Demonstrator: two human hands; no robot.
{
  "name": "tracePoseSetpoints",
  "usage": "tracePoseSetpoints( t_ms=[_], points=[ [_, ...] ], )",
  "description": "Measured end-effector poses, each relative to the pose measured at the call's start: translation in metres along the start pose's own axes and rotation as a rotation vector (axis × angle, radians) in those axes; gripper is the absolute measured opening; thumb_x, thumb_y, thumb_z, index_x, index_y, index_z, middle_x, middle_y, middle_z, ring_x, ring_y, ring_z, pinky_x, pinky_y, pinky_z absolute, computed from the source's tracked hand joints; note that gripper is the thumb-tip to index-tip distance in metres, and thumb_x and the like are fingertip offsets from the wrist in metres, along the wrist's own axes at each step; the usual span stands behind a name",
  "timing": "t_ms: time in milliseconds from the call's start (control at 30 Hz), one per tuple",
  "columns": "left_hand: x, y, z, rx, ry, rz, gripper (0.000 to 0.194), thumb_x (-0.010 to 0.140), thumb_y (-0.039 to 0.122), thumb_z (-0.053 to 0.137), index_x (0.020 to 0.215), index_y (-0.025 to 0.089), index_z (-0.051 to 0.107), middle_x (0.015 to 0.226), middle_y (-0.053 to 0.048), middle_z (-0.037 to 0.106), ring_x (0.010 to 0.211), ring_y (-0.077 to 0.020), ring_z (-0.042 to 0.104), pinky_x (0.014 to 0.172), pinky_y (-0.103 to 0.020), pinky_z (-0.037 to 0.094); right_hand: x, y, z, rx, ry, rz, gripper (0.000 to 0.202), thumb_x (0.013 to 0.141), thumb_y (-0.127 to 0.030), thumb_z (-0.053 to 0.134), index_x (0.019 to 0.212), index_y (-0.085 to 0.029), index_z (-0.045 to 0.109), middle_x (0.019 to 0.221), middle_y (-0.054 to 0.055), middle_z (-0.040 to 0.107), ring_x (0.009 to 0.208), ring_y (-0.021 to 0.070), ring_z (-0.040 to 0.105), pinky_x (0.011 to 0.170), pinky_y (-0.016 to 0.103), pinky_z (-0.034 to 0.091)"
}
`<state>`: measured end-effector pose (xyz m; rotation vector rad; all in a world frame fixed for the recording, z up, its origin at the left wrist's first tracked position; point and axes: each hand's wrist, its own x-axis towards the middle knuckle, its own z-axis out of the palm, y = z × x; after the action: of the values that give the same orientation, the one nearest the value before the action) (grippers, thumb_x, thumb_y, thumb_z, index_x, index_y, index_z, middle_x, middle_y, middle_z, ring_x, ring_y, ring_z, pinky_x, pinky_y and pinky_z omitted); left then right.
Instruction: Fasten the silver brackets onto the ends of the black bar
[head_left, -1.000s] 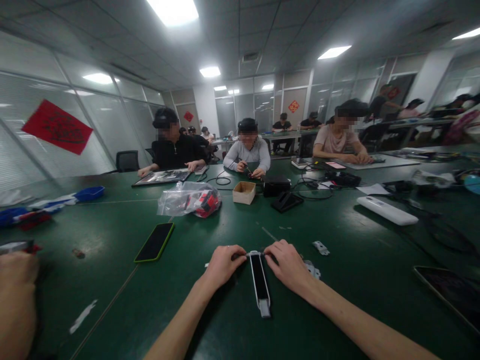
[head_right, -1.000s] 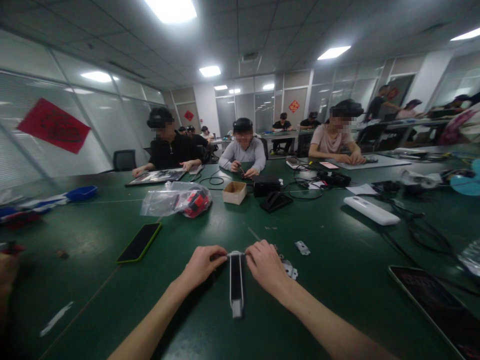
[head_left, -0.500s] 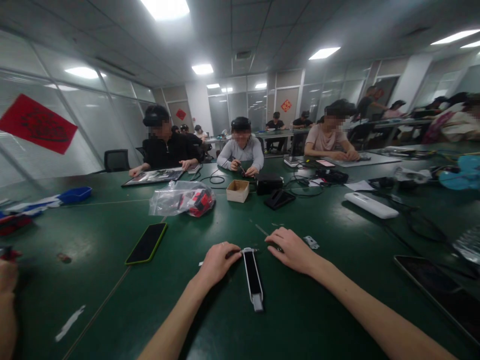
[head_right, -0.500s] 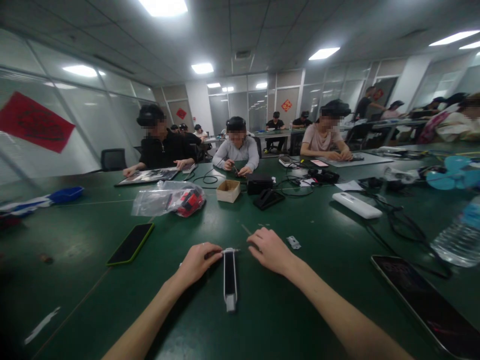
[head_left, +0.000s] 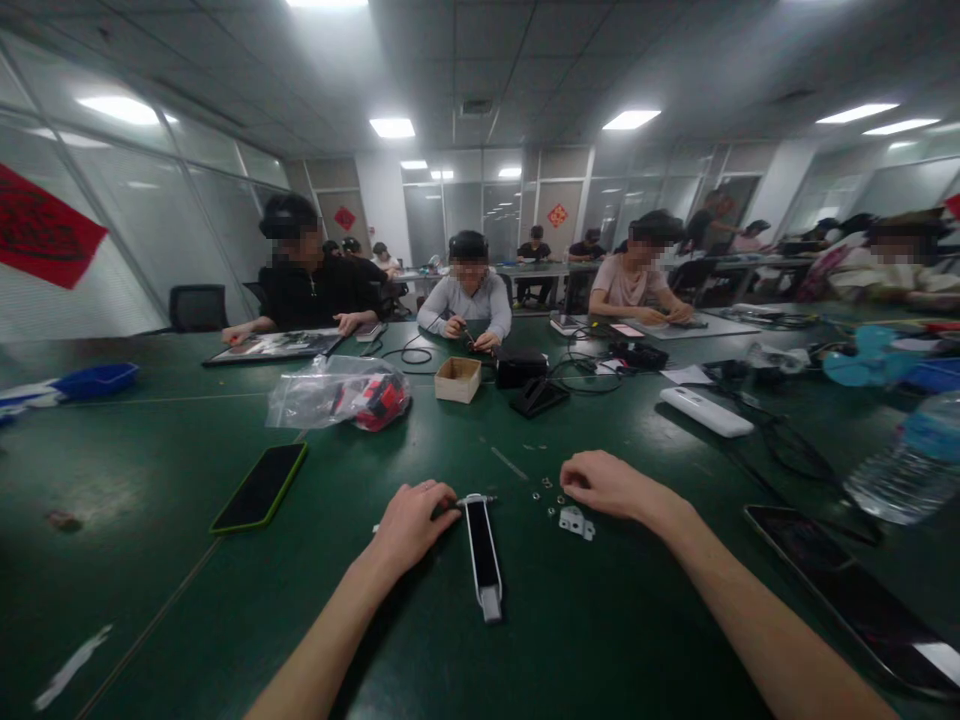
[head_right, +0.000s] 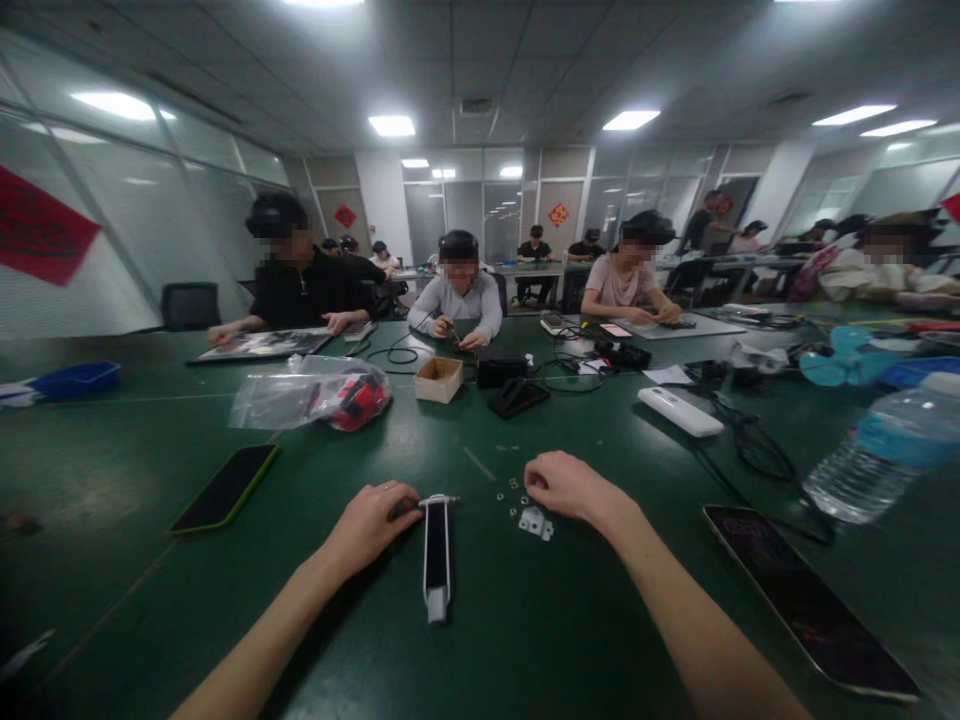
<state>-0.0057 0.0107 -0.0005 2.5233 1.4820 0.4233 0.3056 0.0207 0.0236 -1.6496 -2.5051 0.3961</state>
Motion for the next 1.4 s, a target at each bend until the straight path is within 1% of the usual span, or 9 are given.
tracePoseSetpoints(
  t_ms=[100,200,467,600,767,900,1033,1200,1400],
  points=[
    [0.000,0.002,-0.002,0.007,-0.020,-0.010,0.014,0.085,0.031,0.056,0.095,0.023,0.062,0.092,0.000,0.064,0.081,-0.0161,0.059,0.070,-0.027,0.037,0.001,-0.005,-0.001,-0.013,0.014,-0.018,0.023,0.083,-0.028,0.049,0.097,-0.021,0.065,0.095,0.006,0.062,0.086,0.0178,0.056,0.075,0.029,0.042],
    [0.000,0.002,-0.002,0.008,-0.023,-0.015,0.015,0.085,0.031,0.056,0.096,0.024,0.061,0.093,0.000,0.064,0.082,-0.0162,0.059,0.070,-0.027,0.037,0.002,-0.004,0.002,0.007,-0.011,-0.053,0.023,0.084,-0.028,0.048,0.098,-0.023,0.065,0.100,0.005,0.060,0.092,0.0185,0.055,0.079,0.031,0.041],
    [-0.001,0.006,-0.007,0.023,-0.039,-0.043,0.016,0.085,0.031,0.055,0.096,0.022,0.061,0.093,-0.001,0.064,0.085,-0.0166,0.059,0.072,-0.028,0.038,0.009,-0.005,0.017,-0.053,0.081,-0.053,0.025,0.087,-0.023,0.042,0.097,-0.023,0.066,0.097,0.007,0.060,0.090,0.0194,0.054,0.077,0.032,0.041],
    [-0.002,0.007,-0.008,0.021,-0.039,-0.041,0.018,0.085,0.031,0.054,0.098,0.022,0.061,0.095,-0.001,0.064,0.086,-0.0165,0.059,0.072,-0.027,0.039,0.011,-0.007,0.020,-0.074,0.095,-0.056,0.028,0.087,-0.020,0.041,0.101,-0.023,0.065,0.099,0.007,0.059,0.090,0.0189,0.054,0.075,0.031,0.041],
    [-0.002,0.007,-0.008,0.025,-0.033,-0.035,0.017,0.085,0.032,0.055,0.097,0.022,0.061,0.093,-0.001,0.064,0.085,-0.0164,0.059,0.072,-0.027,0.039,0.012,-0.004,0.020,-0.119,0.167,-0.071,0.030,0.087,-0.018,0.039,0.106,-0.023,0.062,0.100,0.007,0.059,0.091,0.0191,0.053,0.077,0.031,0.041],
    [-0.002,0.007,-0.007,0.025,-0.027,-0.034,0.017,0.085,0.031,0.055,0.096,0.022,0.062,0.093,-0.001,0.064,0.085,-0.0166,0.059,0.073,-0.027,0.038,0.012,-0.006,0.020,-0.108,0.153,-0.064,0.024,0.088,-0.027,0.043,0.096,-0.021,0.065,0.097,0.007,0.060,0.089,0.0185,0.054,0.076,0.030,0.041],
    [-0.003,0.006,-0.007,0.019,-0.007,-0.026,0.015,0.085,0.031,0.055,0.095,0.022,0.061,0.093,0.000,0.065,0.085,-0.0168,0.059,0.075,-0.028,0.038,0.014,-0.014,0.022,-0.125,0.130,0.023,0.023,0.085,-0.034,0.048,0.086,-0.019,0.066,0.091,0.007,0.062,0.086,0.0194,0.056,0.073,0.030,0.041],
    [-0.004,0.006,-0.006,0.031,-0.013,-0.029,0.015,0.085,0.031,0.056,0.095,0.023,0.061,0.094,-0.001,0.065,0.086,-0.0171,0.060,0.074,-0.028,0.038,0.016,-0.023,0.022,-0.116,0.105,0.146,0.021,0.082,-0.029,0.049,0.084,-0.017,0.066,0.088,0.008,0.063,0.083,0.0184,0.059,0.068,0.027,0.042],
    [-0.005,0.006,-0.005,0.036,-0.006,-0.021,0.015,0.085,0.032,0.055,0.096,0.023,0.061,0.094,-0.001,0.065,0.085,-0.0167,0.059,0.073,-0.028,0.038,0.016,-0.031,0.023,-0.145,0.130,0.164,0.017,0.079,-0.023,0.050,0.076,-0.014,0.064,0.084,0.010,0.063,0.077,0.0196,0.060,0.064,0.028,0.043]
  ],
)
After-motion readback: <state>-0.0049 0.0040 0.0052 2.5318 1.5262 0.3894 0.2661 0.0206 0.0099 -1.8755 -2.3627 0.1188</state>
